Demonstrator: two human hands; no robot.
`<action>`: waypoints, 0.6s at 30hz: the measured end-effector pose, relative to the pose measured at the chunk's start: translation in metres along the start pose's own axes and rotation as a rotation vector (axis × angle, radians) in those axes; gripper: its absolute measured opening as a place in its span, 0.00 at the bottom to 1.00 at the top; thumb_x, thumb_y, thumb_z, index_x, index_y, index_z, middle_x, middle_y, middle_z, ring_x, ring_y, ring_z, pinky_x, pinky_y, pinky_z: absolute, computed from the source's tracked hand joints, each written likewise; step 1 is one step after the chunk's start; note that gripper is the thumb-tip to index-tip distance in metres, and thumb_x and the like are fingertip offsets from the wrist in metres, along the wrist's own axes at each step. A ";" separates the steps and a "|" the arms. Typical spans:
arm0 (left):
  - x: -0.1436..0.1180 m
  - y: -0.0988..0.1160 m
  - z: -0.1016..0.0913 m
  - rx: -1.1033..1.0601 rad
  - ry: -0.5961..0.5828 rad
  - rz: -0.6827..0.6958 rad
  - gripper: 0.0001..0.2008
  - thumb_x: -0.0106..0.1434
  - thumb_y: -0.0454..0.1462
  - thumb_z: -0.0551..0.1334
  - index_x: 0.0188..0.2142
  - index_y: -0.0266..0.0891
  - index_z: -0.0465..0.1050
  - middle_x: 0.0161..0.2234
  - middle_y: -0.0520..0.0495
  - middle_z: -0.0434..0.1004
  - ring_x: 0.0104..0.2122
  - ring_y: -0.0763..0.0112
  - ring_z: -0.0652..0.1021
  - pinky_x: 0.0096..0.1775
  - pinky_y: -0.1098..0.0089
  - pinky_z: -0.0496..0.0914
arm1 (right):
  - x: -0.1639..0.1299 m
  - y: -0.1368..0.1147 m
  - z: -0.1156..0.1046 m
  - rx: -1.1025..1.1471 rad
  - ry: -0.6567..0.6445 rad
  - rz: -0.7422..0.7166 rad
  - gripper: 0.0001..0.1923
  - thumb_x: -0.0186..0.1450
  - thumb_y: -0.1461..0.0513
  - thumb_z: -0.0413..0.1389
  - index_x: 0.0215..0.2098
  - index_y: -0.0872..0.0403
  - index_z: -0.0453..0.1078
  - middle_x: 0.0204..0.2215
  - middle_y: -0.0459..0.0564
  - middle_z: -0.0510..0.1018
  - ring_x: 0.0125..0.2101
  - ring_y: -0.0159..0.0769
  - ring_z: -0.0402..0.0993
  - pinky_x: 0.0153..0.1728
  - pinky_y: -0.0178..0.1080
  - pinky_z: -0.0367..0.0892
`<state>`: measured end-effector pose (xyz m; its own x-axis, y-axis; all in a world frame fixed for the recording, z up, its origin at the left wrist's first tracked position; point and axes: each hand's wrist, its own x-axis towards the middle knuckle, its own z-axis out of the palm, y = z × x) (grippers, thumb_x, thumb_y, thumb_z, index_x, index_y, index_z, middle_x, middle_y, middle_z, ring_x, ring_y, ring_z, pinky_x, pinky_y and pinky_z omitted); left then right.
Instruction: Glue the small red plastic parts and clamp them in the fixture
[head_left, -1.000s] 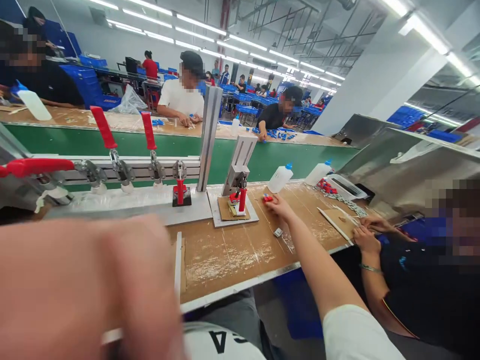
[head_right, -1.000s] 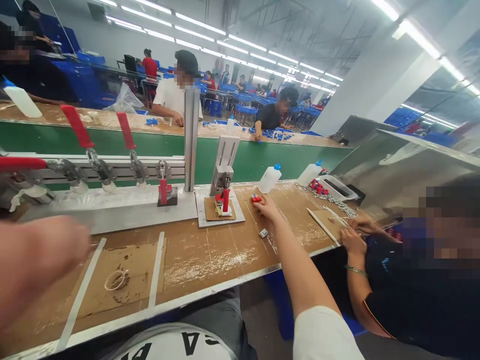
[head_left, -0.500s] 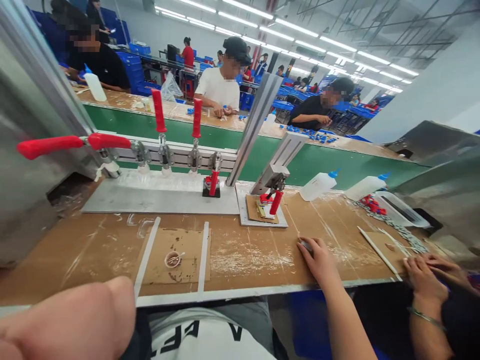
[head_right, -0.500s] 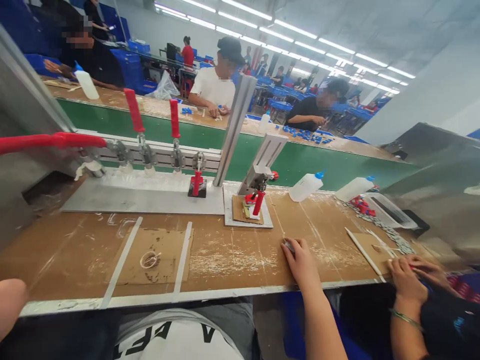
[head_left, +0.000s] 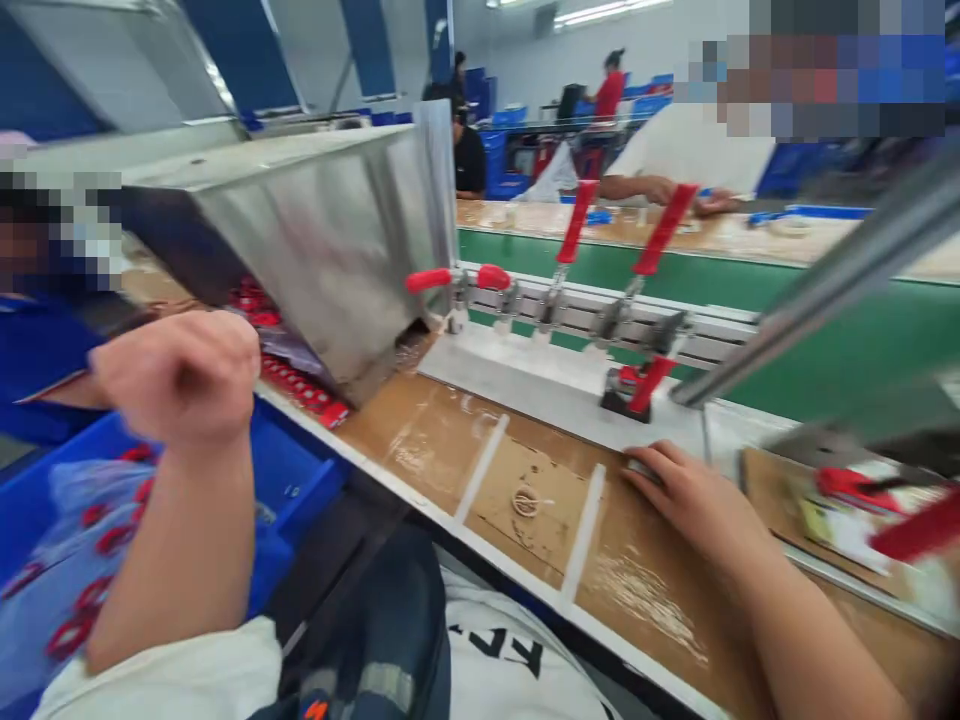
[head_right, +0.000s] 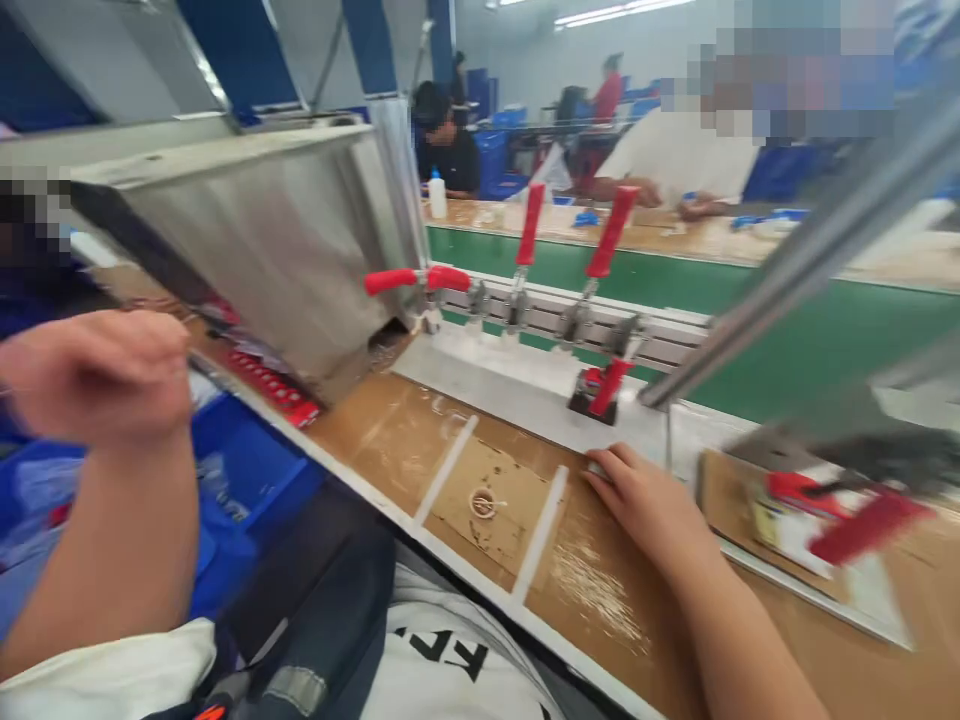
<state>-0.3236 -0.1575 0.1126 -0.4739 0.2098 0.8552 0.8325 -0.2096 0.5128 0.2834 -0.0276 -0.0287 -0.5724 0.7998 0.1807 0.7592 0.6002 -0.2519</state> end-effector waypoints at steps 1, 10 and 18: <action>0.009 -0.008 -0.014 0.091 -0.005 -0.035 0.30 0.74 0.54 0.44 0.30 0.39 0.74 0.29 0.49 0.71 0.33 0.69 0.81 0.43 0.60 0.78 | 0.002 0.006 0.007 0.003 -0.010 -0.025 0.22 0.75 0.48 0.47 0.52 0.50 0.76 0.46 0.55 0.81 0.39 0.46 0.82 0.36 0.43 0.74; -0.081 -0.084 -0.010 0.465 -0.479 -0.423 0.18 0.66 0.48 0.60 0.44 0.36 0.78 0.47 0.37 0.81 0.54 0.52 0.79 0.61 0.51 0.72 | -0.009 0.021 0.025 0.059 -0.006 -0.033 0.30 0.74 0.43 0.41 0.51 0.52 0.77 0.47 0.57 0.80 0.38 0.46 0.85 0.38 0.47 0.78; -0.148 -0.050 -0.018 0.608 -0.788 -0.159 0.32 0.57 0.52 0.73 0.56 0.39 0.72 0.59 0.34 0.68 0.62 0.46 0.71 0.68 0.49 0.65 | -0.008 0.022 0.029 0.098 -0.025 -0.016 0.32 0.74 0.42 0.41 0.53 0.53 0.77 0.47 0.57 0.79 0.41 0.47 0.84 0.44 0.50 0.79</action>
<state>-0.3005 -0.1948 -0.0386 -0.4507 0.8106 0.3738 0.8853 0.3523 0.3034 0.2954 -0.0208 -0.0632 -0.5928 0.7889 0.1618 0.7167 0.6084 -0.3408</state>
